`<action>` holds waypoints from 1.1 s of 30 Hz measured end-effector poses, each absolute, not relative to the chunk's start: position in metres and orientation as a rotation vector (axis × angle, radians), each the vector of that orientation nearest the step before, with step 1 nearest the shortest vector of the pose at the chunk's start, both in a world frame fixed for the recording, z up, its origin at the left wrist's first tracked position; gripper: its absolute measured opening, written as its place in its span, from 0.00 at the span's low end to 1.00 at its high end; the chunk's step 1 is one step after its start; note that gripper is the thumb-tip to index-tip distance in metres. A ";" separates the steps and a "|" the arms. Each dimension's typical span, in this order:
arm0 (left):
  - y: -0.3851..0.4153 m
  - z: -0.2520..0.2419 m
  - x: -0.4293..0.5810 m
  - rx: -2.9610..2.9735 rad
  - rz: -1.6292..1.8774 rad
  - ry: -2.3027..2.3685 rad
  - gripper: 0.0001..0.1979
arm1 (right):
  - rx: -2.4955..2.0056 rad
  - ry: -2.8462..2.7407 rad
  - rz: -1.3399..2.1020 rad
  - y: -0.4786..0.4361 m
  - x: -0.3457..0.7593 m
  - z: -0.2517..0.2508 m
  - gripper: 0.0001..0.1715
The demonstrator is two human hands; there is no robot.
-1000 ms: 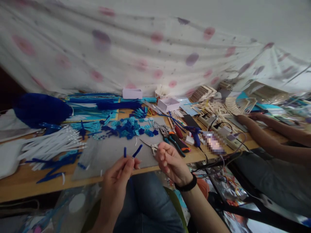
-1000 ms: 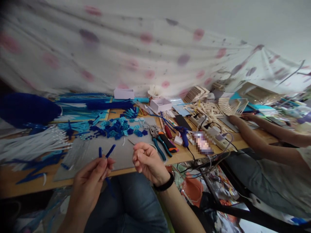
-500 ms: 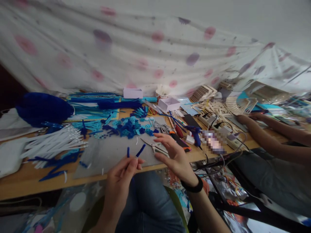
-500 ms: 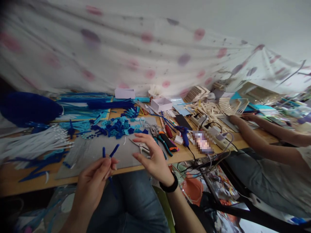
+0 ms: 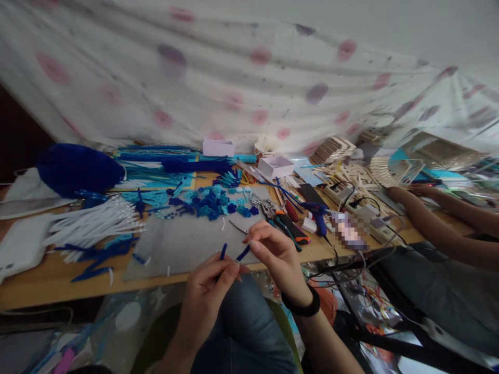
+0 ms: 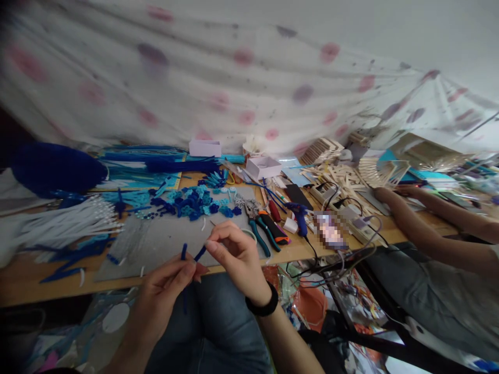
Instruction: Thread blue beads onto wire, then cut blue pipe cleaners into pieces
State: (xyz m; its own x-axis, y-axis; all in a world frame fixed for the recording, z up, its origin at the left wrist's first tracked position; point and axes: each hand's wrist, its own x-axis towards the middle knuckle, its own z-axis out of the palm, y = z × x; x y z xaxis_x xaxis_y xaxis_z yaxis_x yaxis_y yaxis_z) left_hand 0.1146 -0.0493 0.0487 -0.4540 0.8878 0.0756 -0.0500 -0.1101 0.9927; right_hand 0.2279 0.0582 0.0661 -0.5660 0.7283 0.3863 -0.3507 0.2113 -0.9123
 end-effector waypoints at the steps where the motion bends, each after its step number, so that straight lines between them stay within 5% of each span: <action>1: -0.049 0.050 0.116 0.953 1.658 1.433 0.13 | -0.348 -1.584 1.531 0.058 0.228 0.065 0.02; 33: -0.061 0.034 0.115 1.064 1.749 1.615 0.13 | -0.402 -1.173 1.832 0.045 0.208 0.051 0.10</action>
State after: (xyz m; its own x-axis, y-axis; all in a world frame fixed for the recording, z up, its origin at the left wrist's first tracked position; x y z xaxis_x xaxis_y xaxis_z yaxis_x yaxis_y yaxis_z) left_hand 0.1153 -0.0608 0.0343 -0.5510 0.8118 0.1935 0.1286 -0.1465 0.9808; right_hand 0.2081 0.0448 0.0508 -0.5456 0.8176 0.1841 -0.5097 -0.1493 -0.8473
